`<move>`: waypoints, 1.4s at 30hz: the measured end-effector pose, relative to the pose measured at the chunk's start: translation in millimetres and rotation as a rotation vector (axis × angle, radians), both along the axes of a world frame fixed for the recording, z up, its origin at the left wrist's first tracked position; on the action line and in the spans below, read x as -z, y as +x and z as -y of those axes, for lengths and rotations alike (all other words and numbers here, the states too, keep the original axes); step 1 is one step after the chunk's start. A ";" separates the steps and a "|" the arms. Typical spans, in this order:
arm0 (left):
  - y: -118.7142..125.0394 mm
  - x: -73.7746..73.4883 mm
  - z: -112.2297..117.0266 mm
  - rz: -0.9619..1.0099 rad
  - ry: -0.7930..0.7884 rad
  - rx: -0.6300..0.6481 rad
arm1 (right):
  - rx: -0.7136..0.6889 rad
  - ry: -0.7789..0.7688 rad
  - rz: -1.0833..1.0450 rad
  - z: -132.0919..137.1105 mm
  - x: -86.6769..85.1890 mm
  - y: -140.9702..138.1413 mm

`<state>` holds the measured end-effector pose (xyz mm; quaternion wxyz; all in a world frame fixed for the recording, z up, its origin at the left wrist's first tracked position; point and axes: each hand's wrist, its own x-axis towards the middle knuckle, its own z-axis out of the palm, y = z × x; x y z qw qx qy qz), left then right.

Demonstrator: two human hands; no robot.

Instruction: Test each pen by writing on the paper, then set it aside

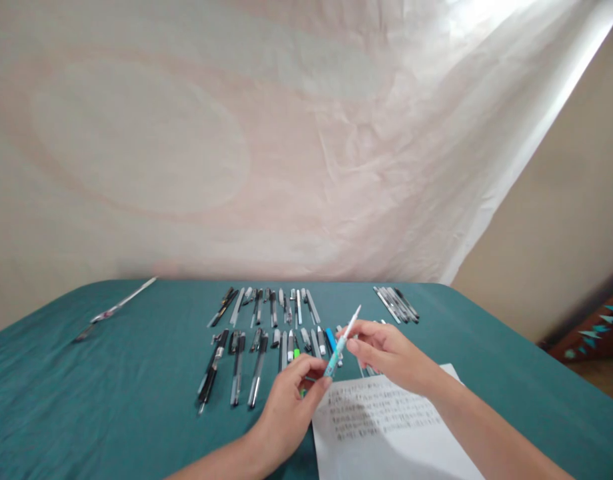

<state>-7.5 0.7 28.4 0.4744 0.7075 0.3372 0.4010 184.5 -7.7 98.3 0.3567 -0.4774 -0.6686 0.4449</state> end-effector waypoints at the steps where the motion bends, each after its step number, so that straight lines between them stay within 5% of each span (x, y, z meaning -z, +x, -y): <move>1: -0.2 0.5 0.0 -0.006 0.002 -0.006 | -0.024 -0.008 0.041 -1.6 -3.1 6.6; 5: -0.4 2.3 -0.5 -0.032 0.011 -0.014 | 0.160 0.119 0.269 -20.8 -1.0 53.0; 8: 0.0 3.1 -1.3 -0.044 0.023 -0.024 | 0.368 0.092 0.602 -41.9 20.3 95.1; 12: -0.2 4.3 -1.7 -0.047 0.048 -0.026 | 0.473 -0.003 0.712 -59.5 55.7 130.4; 17: -1.0 5.2 -1.0 -0.059 0.076 -0.027 | 0.505 -0.075 0.770 -64.2 77.8 138.6; 25: -1.0 -5.3 1.7 -0.095 0.102 -0.013 | 0.542 -0.125 0.800 -65.3 79.4 139.7; 29: -0.9 -8.1 3.2 -0.106 0.100 -0.014 | 0.512 -0.146 0.732 -61.7 68.5 137.6; 34: -0.5 -7.0 3.7 -0.119 0.116 -0.010 | 0.436 -0.039 0.509 -46.4 25.4 121.5; 38: -0.9 -5.9 3.8 -0.113 0.135 0.000 | 0.358 0.140 0.004 -24.7 -12.7 89.2; 42: -1.1 -6.6 4.2 -0.113 0.154 0.012 | 0.318 0.224 -0.277 -6.2 -29.9 56.7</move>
